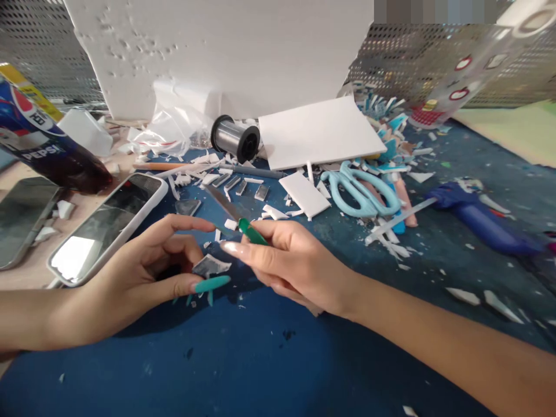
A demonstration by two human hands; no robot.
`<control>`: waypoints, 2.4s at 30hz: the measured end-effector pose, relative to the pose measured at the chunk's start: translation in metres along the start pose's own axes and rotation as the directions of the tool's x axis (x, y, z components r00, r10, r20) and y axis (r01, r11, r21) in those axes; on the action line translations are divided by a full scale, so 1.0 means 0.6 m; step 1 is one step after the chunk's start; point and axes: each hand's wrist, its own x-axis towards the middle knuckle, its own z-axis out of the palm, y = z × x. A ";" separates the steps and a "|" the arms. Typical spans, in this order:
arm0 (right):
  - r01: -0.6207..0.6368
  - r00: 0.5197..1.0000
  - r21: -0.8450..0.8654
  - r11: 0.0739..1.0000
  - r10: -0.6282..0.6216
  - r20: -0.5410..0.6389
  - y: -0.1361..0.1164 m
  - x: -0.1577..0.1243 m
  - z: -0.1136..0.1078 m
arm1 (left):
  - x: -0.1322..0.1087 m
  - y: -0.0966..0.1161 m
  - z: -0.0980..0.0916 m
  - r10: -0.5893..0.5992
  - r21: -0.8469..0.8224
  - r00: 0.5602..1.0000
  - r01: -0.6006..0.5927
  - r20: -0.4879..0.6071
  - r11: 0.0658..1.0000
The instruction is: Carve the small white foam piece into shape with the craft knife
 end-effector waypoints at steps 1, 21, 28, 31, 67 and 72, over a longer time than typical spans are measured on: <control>-0.014 0.999 0.022 1.000 0.014 -0.041 0.001 0.000 0.000 | 0.000 -0.002 -0.001 0.036 0.038 0.999 -0.037 0.005 0.999; -0.216 0.976 -0.016 0.976 0.215 -0.037 -0.021 -0.015 0.030 | 0.006 -0.009 -0.006 0.320 0.390 0.914 -0.208 -0.249 0.897; -0.274 0.958 -0.077 0.959 0.279 0.065 -0.003 -0.020 0.033 | 0.000 -0.017 0.001 0.506 0.576 0.828 -0.297 -0.242 0.761; -0.315 0.944 -0.114 0.942 0.323 0.061 -0.007 -0.022 0.033 | 0.001 -0.016 -0.003 0.499 0.548 0.846 -0.331 -0.189 0.768; 0.022 0.964 -0.150 0.988 -0.061 -0.261 0.009 -0.006 0.006 | -0.005 0.003 -0.002 0.420 0.631 0.906 -0.292 -0.059 0.719; 0.044 0.936 -0.211 0.976 -0.114 -0.332 0.013 -0.009 0.011 | -0.001 0.001 -0.004 0.352 0.587 0.932 -0.238 -0.088 0.774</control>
